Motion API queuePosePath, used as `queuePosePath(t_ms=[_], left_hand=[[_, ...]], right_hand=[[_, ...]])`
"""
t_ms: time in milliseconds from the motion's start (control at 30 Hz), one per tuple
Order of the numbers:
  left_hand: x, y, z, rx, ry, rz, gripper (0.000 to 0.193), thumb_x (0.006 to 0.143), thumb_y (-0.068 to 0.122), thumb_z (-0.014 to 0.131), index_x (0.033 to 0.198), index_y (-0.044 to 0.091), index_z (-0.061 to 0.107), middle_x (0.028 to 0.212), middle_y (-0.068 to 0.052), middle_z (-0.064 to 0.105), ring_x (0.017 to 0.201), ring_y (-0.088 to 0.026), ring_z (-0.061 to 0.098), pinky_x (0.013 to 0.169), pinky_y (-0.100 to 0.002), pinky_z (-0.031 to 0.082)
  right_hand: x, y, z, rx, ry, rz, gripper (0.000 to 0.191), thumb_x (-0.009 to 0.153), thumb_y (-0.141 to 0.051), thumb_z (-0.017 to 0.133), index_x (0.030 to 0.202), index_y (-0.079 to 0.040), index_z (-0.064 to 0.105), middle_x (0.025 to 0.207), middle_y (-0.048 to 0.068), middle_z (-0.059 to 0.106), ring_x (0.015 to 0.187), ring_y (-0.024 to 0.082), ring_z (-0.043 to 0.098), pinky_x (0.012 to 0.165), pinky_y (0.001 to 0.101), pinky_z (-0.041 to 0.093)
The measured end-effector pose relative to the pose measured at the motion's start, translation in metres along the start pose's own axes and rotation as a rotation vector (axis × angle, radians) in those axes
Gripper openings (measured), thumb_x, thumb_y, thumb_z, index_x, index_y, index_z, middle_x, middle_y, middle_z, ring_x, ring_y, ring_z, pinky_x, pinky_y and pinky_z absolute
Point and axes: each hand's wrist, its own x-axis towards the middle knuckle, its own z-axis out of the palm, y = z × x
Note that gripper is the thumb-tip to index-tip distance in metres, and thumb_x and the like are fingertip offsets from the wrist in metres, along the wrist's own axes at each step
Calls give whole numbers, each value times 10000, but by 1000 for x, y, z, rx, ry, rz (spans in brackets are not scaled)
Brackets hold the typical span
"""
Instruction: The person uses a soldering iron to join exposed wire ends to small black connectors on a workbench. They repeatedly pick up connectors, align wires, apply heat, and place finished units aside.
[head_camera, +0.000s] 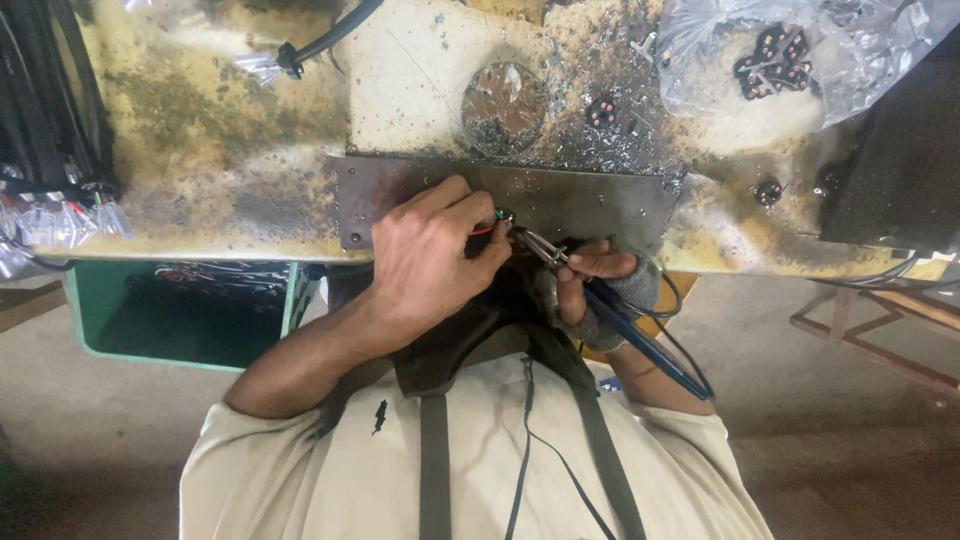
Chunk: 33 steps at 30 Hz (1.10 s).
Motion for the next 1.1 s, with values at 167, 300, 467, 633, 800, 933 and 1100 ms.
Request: queuePosePath(t_ms=[167,300,467,633,800,933,1100], left_hand=[[-1,0,0,-5,-1,-6,190,815,183,801,800,83,639,801,-73,592,714,-300,653,589,-436,491],[-1,-2,0,-20,-27,-9,175,815,178,795,825,82,649,809,-68,598,702,-288,657,579,-432,496],[-1,-3,0,-3,-11,11,184,818,182,800,825,80,647,817,-72,600,720,-301,661,591,-439,500],[0,-2,-1,0,-13,17,194,790,189,804,817,79,646,811,-75,597,719,-310,656,592,-446,497],[1,-2,-1,-9,-11,13,178,820,179,799,825,83,649,813,-73,596,722,-306,656,594,-443,496],[-1,-1,-2,-27,-13,6,171,827,175,796,820,88,648,808,-72,590,725,-303,655,600,-443,495],[-1,-1,-1,-3,-14,2,189,820,186,797,806,81,641,807,-79,590,721,-313,651,596,-451,492]], right_hand=[[3,-3,3,48,24,-108,174,974,-7,649,1077,-31,510,933,80,608,796,135,568,714,218,474],[9,-3,7,88,49,-163,179,980,-11,674,1065,-35,518,849,39,639,737,96,640,642,201,496],[6,6,5,-37,55,-220,217,945,-30,693,1111,-9,554,874,78,637,785,152,650,717,268,528],[-3,14,6,77,79,-166,187,957,-23,698,1094,-25,571,899,61,643,787,141,637,722,235,514],[-6,9,0,19,-20,55,140,1001,36,684,1012,-55,577,849,73,637,756,127,620,696,229,476],[0,0,-1,-10,20,-177,266,943,19,686,1138,-57,522,901,67,598,803,132,598,723,252,488],[27,-23,19,-63,65,-383,348,977,-4,738,1177,-73,462,943,90,620,832,141,657,740,251,521]])
